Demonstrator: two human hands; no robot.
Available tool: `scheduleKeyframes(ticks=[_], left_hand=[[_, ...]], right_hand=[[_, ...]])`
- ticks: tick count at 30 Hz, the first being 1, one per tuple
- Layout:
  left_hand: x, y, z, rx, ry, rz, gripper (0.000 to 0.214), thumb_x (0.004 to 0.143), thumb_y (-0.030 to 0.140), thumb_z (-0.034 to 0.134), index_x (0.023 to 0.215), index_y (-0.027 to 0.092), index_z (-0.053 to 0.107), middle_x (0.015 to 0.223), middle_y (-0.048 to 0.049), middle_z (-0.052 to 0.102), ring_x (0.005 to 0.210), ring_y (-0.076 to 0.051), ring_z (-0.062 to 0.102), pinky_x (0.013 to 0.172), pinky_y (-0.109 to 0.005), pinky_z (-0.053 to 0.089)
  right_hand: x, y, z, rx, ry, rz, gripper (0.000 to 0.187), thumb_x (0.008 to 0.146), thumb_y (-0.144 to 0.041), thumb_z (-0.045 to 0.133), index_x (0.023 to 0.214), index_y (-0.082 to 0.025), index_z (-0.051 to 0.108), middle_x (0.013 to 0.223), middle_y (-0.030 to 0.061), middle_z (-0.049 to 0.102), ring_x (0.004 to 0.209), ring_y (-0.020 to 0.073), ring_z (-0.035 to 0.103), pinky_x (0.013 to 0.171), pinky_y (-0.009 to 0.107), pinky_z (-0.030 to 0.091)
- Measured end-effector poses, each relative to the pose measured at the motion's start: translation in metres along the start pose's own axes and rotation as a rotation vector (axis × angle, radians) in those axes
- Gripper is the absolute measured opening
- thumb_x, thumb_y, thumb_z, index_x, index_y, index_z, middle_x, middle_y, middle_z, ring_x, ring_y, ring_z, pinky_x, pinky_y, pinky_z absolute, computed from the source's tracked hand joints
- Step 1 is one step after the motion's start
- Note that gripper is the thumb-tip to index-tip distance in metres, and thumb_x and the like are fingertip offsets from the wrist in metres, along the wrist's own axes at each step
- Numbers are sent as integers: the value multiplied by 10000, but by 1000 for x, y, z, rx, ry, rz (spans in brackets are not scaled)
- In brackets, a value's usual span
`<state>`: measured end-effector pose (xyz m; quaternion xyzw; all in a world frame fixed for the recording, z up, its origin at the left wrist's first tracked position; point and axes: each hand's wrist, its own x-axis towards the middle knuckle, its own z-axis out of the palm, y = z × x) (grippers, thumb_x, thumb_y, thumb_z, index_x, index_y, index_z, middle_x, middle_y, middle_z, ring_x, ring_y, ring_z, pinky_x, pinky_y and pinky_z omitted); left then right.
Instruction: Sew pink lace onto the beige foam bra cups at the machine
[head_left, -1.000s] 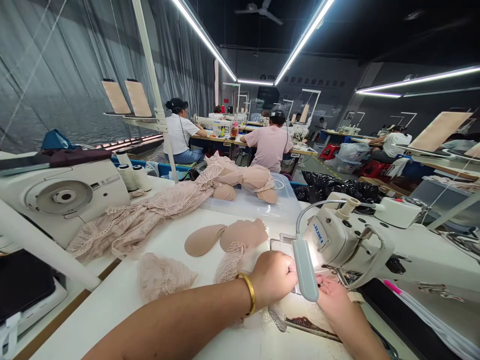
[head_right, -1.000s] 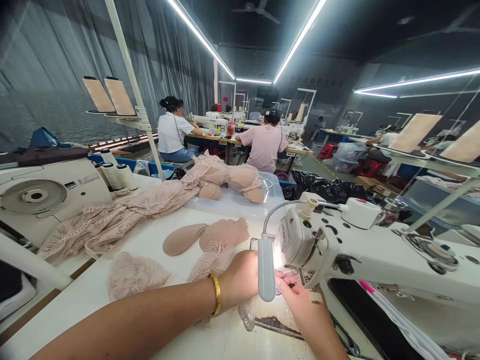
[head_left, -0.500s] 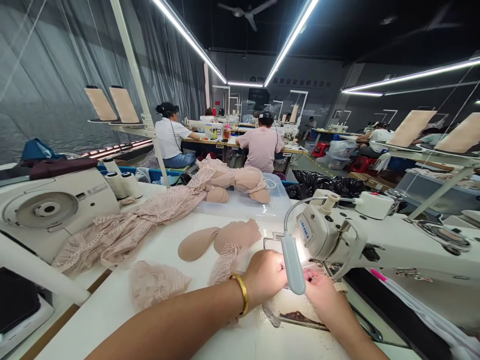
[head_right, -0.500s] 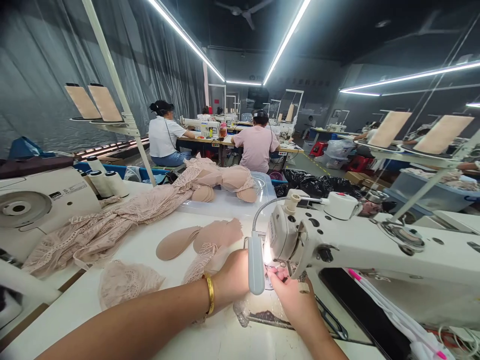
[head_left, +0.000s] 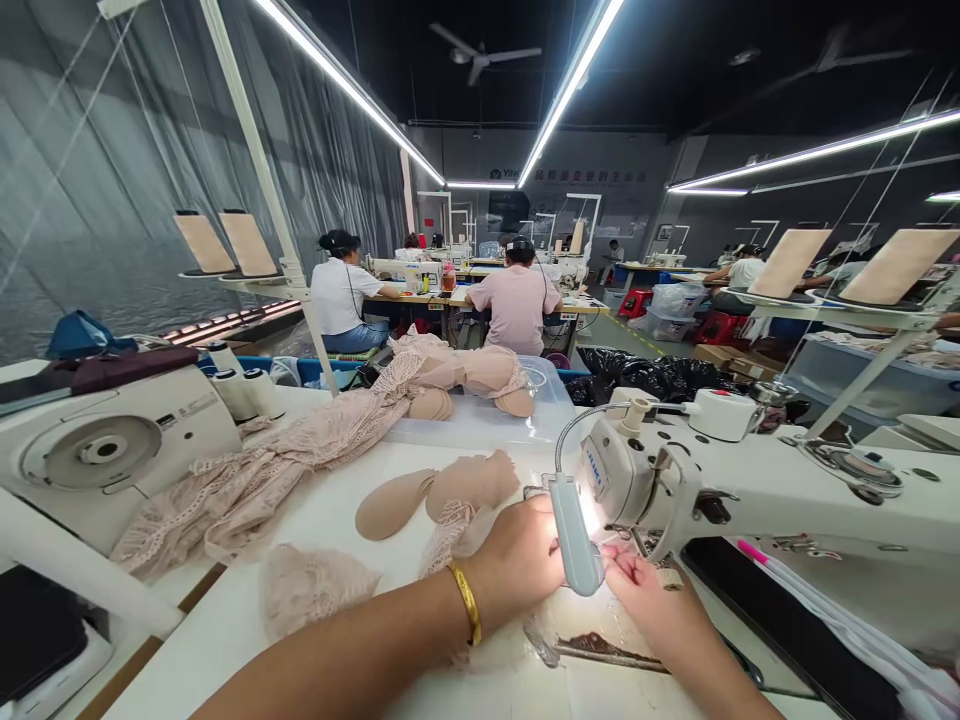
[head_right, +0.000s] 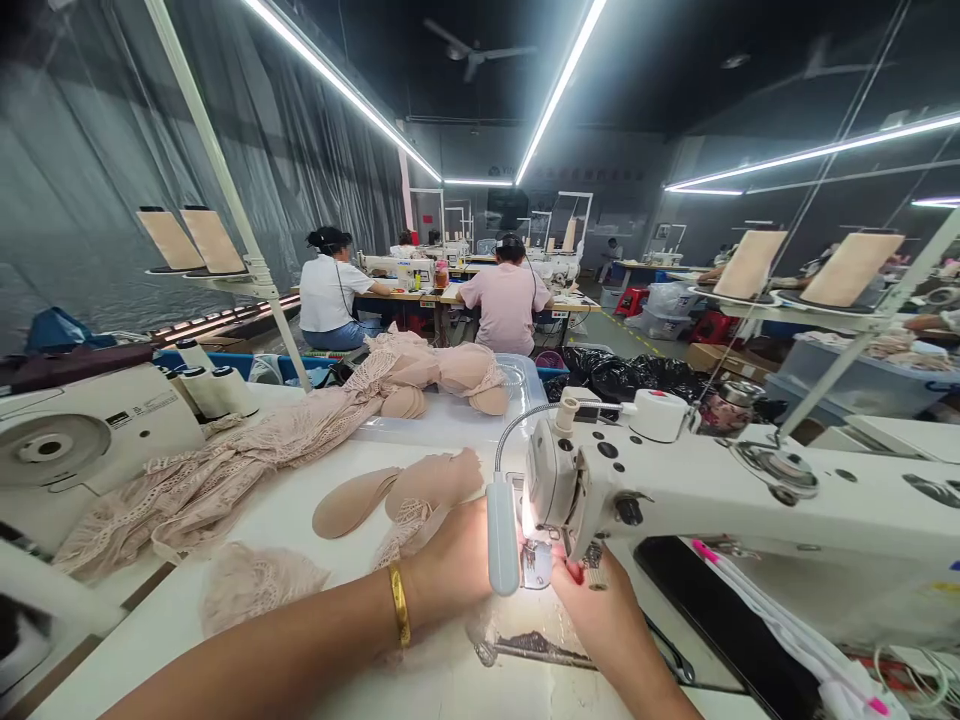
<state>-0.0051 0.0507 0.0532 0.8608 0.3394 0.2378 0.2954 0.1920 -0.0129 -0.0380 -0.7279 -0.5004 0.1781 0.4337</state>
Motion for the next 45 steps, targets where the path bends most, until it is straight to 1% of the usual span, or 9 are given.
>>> scheduleKeyframes(ticks=[6,11,16,20,23,26,29,32,45], left_hand=[[-1,20,-69,220,-49,27,292,791,17,550,624,196,390,689,8,493,661,-147,418,634,-305,286],[-27,21,-94,397,-391,151,199,846,18,618,875,197,699,964,-32,718,929,-205,631,807,-305,404],[-69,0,-69,524,-464,141,144,985,194,645,843,171,658,1028,-82,707,904,-208,648,789,-309,447],[-82,-15,-41,595,-321,113,166,1025,292,641,961,144,681,1142,-121,681,1022,-253,648,875,-348,496],[-81,-18,-31,652,-271,88,186,1021,281,638,906,138,669,1094,-118,673,956,-255,649,816,-362,520],[-81,-18,-29,652,-166,153,70,986,212,638,998,146,654,1111,-111,670,916,-241,636,772,-352,527],[-83,-22,-30,642,-37,404,66,997,186,594,1039,165,641,1295,-116,660,1079,-254,623,926,-383,514],[-83,-31,-26,642,-92,614,87,1005,140,551,968,166,624,1187,-76,711,1079,-214,615,976,-363,485],[-49,-41,2,610,4,662,184,971,242,594,803,186,546,851,-24,631,823,-185,521,809,-378,455]], right_hand=[[4,5,-70,-83,-161,-74,227,716,-469,579,853,-299,642,730,-6,674,692,239,653,678,344,498],[8,26,-96,-281,-157,-213,268,743,-504,541,852,-292,663,826,59,724,665,249,698,642,373,560],[-21,15,-72,-321,-143,-550,316,900,-433,547,1052,-283,780,1090,132,776,1032,339,755,875,441,604],[-41,-22,-47,-330,-489,-904,396,1012,-229,536,1364,-353,667,1010,38,735,865,203,720,744,274,582],[-42,-40,-33,-403,-484,-1081,428,993,-131,517,1373,-292,631,900,22,669,751,183,647,652,257,525],[-38,-41,-25,-449,-479,-1098,244,1016,-171,554,1215,-257,666,859,10,637,718,176,608,616,259,473],[-36,-35,-21,-431,-480,-1098,199,1040,-177,533,1187,-240,653,870,15,640,735,177,610,631,271,468],[-36,-30,-20,-401,-467,-1112,267,1038,-156,507,1264,-235,624,881,23,643,744,183,618,638,281,486],[-24,-28,-42,-409,-364,-1135,234,1003,-100,482,1154,-229,607,833,25,614,720,194,636,573,274,503]])
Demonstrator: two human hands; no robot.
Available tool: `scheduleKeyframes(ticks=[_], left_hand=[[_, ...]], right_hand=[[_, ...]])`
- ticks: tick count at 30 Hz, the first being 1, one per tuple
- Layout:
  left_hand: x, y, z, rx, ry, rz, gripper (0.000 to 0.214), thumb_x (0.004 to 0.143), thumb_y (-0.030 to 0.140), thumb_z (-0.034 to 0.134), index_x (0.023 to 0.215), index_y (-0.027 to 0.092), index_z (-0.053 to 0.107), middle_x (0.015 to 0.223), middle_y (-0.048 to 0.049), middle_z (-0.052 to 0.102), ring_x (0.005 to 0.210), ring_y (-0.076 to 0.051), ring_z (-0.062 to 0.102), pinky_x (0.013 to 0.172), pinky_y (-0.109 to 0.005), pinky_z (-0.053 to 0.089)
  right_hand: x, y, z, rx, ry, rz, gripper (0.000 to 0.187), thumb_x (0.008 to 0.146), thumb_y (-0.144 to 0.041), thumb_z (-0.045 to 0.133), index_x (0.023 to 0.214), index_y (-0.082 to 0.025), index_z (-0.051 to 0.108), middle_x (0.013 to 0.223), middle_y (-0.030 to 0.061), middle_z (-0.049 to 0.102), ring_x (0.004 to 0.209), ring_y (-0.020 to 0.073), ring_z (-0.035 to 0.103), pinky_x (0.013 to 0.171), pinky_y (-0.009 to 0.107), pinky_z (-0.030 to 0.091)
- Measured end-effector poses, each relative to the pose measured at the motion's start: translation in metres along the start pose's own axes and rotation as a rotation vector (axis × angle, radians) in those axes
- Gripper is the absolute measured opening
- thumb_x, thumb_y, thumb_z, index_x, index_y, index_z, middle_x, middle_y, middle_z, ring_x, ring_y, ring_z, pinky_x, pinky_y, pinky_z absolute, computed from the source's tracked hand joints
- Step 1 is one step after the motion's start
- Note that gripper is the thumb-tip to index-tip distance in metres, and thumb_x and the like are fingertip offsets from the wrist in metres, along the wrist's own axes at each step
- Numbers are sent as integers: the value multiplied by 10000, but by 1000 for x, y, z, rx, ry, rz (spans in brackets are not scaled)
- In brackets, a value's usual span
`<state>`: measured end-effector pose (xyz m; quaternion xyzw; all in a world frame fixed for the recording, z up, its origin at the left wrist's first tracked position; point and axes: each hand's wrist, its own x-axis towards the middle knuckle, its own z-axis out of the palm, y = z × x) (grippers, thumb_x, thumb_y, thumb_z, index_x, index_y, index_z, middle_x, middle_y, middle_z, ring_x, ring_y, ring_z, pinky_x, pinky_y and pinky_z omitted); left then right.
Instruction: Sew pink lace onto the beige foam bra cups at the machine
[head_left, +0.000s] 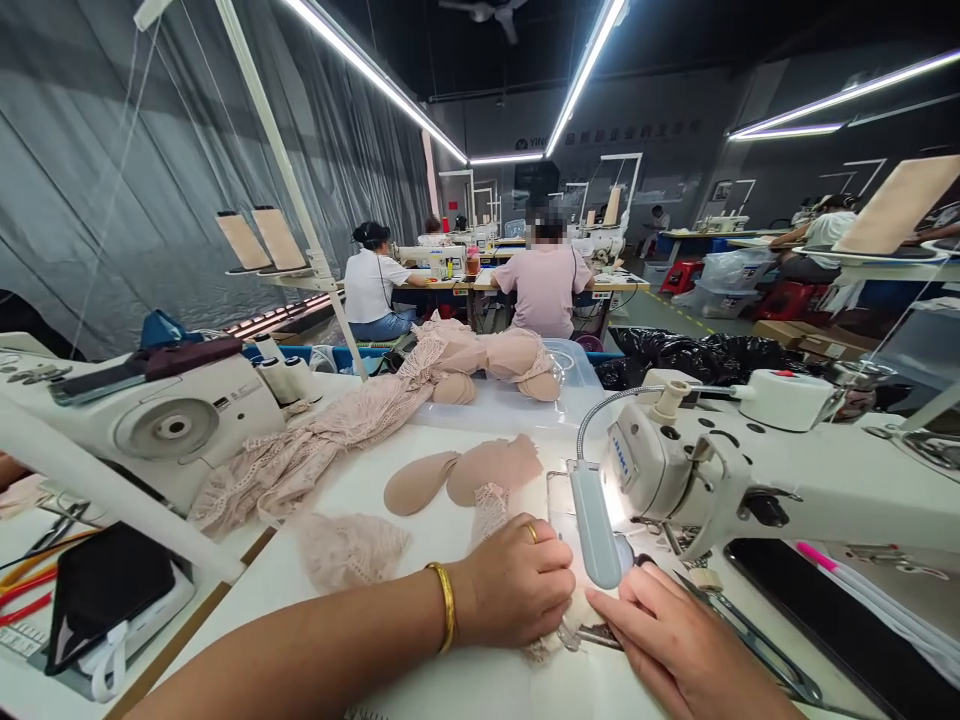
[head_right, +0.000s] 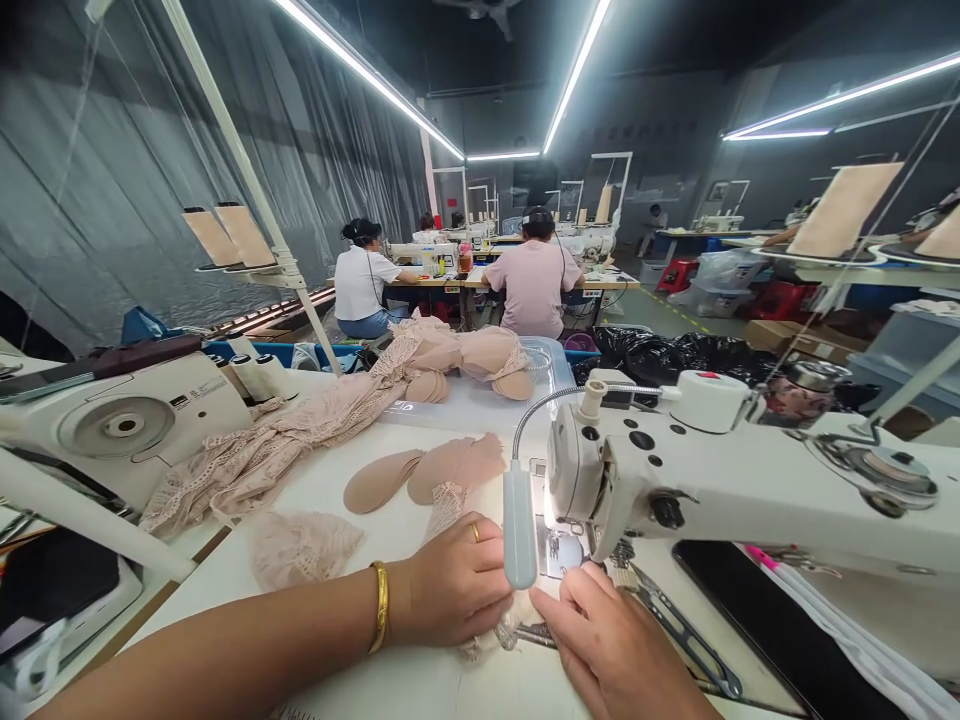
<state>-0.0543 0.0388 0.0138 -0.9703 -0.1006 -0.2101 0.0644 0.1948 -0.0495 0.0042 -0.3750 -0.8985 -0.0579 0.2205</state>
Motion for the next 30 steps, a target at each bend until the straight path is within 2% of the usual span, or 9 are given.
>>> scheduleKeyframes(ticks=[5,12,15,18,23,27,30], left_hand=[[-3,1,2,20,15,29,211,979,197,585,774,186,533,813,-16,596,774,-165,494,804,-337,470],[-8,1,9,17,60,-51,128,930,146,621,835,197,552,852,-37,574,763,-178,477,707,-290,453],[-8,1,11,-7,21,-58,168,916,145,646,804,194,530,891,-48,598,800,-180,491,741,-297,460],[-5,2,9,-17,-25,-26,199,905,141,656,782,187,507,888,-40,608,830,-180,509,779,-325,458],[-2,3,4,1,-117,-1,222,917,211,682,792,195,499,864,-24,609,791,-178,509,731,-344,432],[-1,2,5,-40,-97,0,264,942,248,665,769,202,470,844,-14,610,779,-176,512,756,-346,440],[-2,2,7,-53,-83,-9,270,952,245,655,765,201,466,845,-11,613,783,-170,524,772,-342,440]], right_hand=[[1,-3,2,14,6,-9,287,985,-61,469,1190,-221,591,841,22,609,724,187,621,582,271,495],[1,-2,3,36,-38,17,217,1012,-82,484,1142,-234,567,858,19,598,753,187,612,590,269,483],[0,-2,3,54,-50,39,228,1014,-83,492,1162,-241,562,872,16,604,770,185,621,611,268,493],[0,-3,3,54,-27,37,243,1006,-75,484,1165,-238,567,867,18,609,761,187,623,612,272,496],[2,-4,2,60,-5,36,216,1003,-79,483,1098,-241,588,839,16,613,742,185,627,602,266,498],[4,-3,2,79,87,45,242,1010,-112,479,1147,-240,631,816,15,636,706,187,631,571,273,503],[4,-2,4,108,109,97,285,1018,-154,488,1234,-259,642,858,28,680,728,198,656,573,285,514]])
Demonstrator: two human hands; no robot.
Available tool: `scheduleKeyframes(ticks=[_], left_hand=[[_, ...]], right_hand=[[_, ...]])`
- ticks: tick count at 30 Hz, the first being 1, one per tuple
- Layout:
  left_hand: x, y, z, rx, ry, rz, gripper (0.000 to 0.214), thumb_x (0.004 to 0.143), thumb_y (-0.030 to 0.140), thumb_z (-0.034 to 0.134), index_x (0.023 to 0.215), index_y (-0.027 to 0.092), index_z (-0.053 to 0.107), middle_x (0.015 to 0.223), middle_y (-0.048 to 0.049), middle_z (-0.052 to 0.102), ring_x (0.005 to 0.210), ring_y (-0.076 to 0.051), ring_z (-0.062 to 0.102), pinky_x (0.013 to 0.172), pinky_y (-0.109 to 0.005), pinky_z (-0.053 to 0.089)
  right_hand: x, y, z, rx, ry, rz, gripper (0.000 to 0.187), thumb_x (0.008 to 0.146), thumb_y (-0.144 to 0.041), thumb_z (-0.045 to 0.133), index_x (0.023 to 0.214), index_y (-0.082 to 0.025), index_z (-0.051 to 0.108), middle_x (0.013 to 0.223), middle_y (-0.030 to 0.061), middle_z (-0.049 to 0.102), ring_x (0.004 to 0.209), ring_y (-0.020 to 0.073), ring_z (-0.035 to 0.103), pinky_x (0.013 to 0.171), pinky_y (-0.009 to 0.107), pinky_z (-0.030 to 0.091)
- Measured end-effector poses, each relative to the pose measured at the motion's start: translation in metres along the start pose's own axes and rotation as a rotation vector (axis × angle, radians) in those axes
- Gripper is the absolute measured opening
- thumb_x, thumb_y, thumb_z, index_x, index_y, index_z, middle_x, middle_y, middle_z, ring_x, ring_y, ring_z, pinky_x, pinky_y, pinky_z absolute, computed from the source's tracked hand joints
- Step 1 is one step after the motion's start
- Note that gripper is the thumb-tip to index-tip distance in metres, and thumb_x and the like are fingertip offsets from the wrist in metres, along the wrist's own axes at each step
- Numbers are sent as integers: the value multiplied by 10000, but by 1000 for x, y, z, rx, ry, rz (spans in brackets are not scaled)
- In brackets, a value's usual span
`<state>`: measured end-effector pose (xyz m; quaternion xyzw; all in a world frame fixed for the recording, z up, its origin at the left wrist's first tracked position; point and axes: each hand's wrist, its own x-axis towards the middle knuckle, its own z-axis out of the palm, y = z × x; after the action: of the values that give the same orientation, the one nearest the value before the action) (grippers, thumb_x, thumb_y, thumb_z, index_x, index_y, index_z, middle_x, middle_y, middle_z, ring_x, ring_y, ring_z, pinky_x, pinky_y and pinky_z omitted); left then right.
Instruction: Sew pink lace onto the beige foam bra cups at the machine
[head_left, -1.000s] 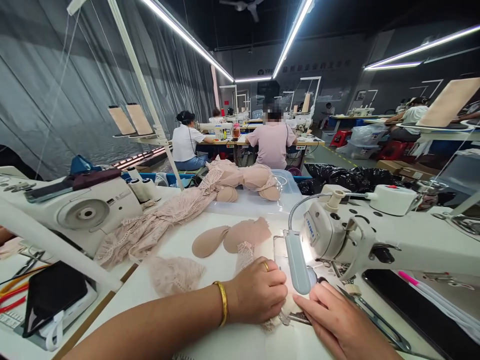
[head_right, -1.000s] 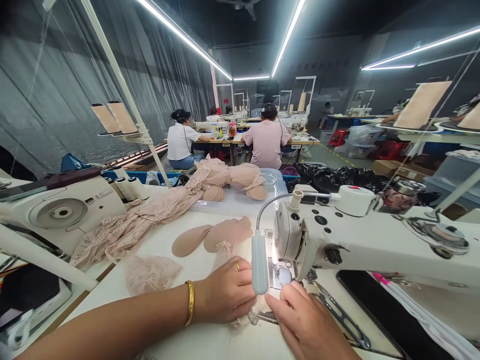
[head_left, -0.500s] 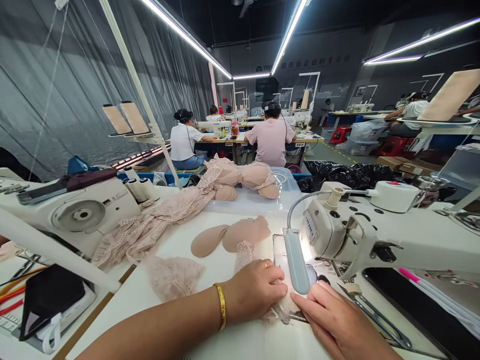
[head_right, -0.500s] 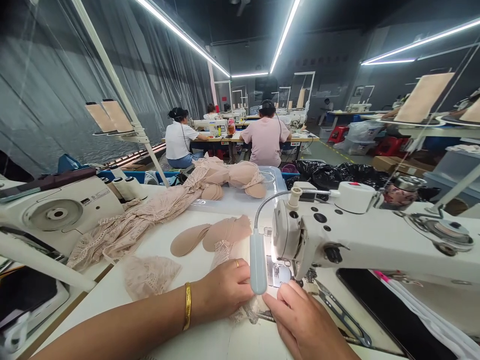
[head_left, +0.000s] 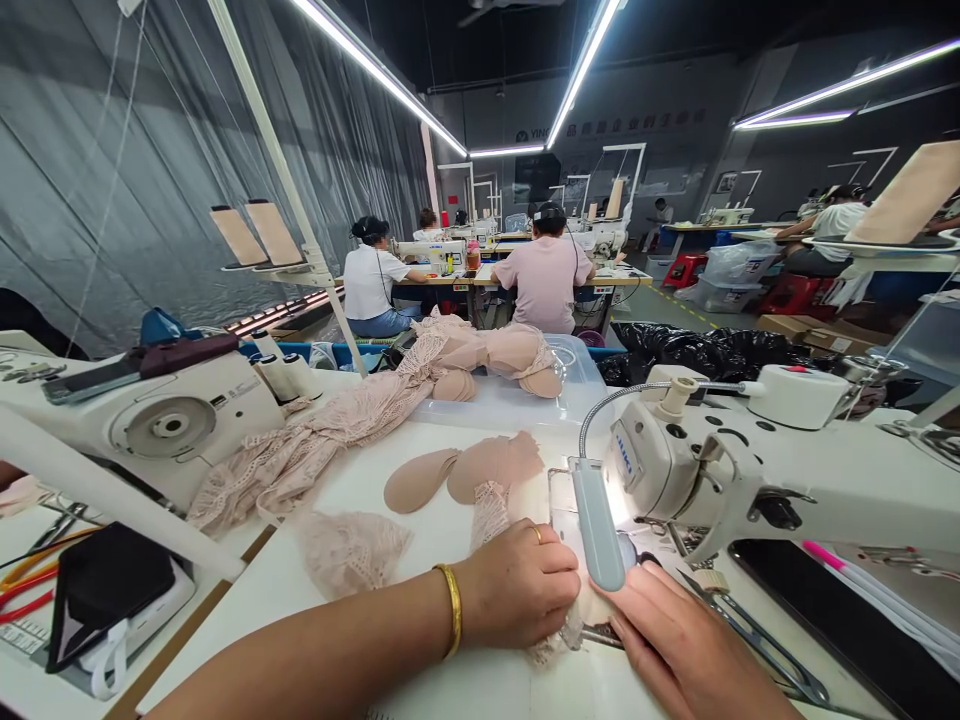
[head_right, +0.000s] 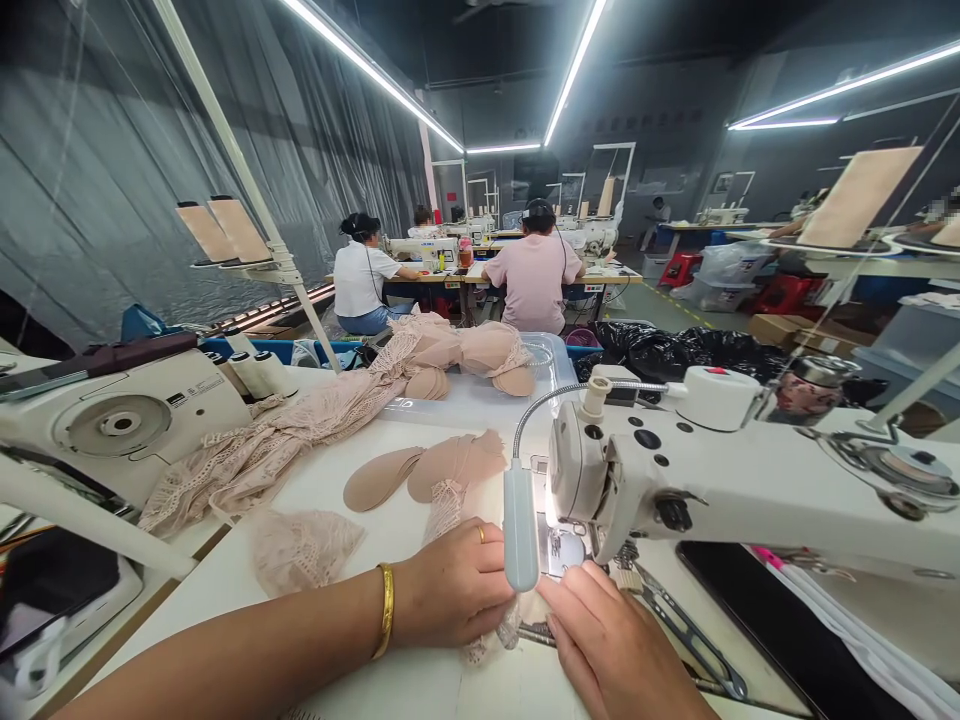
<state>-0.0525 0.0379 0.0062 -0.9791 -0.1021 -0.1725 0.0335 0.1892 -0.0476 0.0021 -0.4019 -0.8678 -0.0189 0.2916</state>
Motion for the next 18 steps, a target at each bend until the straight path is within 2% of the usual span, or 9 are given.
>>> scheduleKeyframes(ticks=[3,7,13,15,18], left_hand=[[0,0,2,18,-14,-15,263,962,267,662,779,201,486,864,-19,624,815,-178,546,772,-343,441],[1,-1,4,24,6,-29,213,962,273,646,798,195,534,880,-26,643,830,-184,556,776,-342,452],[18,-8,8,29,-15,11,184,959,245,605,787,197,566,891,-22,689,824,-179,598,771,-334,465],[26,-12,10,33,-12,33,165,964,233,596,803,202,586,907,-28,713,840,-183,625,805,-337,477],[34,-17,15,18,-3,56,125,961,209,587,840,206,619,889,-23,734,878,-181,656,878,-335,490]], right_hand=[[0,1,2,12,-29,34,305,1024,-177,488,1258,-275,658,871,36,692,745,210,668,580,295,515],[0,0,3,-34,-77,33,255,1028,-172,466,1099,-277,687,818,28,658,706,205,648,569,293,499],[-6,6,5,-195,-5,-16,262,1037,-152,419,929,-264,630,761,21,619,633,196,648,517,292,497],[-8,11,5,-214,12,-6,265,1041,-154,418,940,-265,637,795,30,653,664,200,678,553,300,527],[-10,18,6,-196,-18,47,260,1053,-180,441,1115,-267,677,881,44,710,781,209,741,611,298,564]])
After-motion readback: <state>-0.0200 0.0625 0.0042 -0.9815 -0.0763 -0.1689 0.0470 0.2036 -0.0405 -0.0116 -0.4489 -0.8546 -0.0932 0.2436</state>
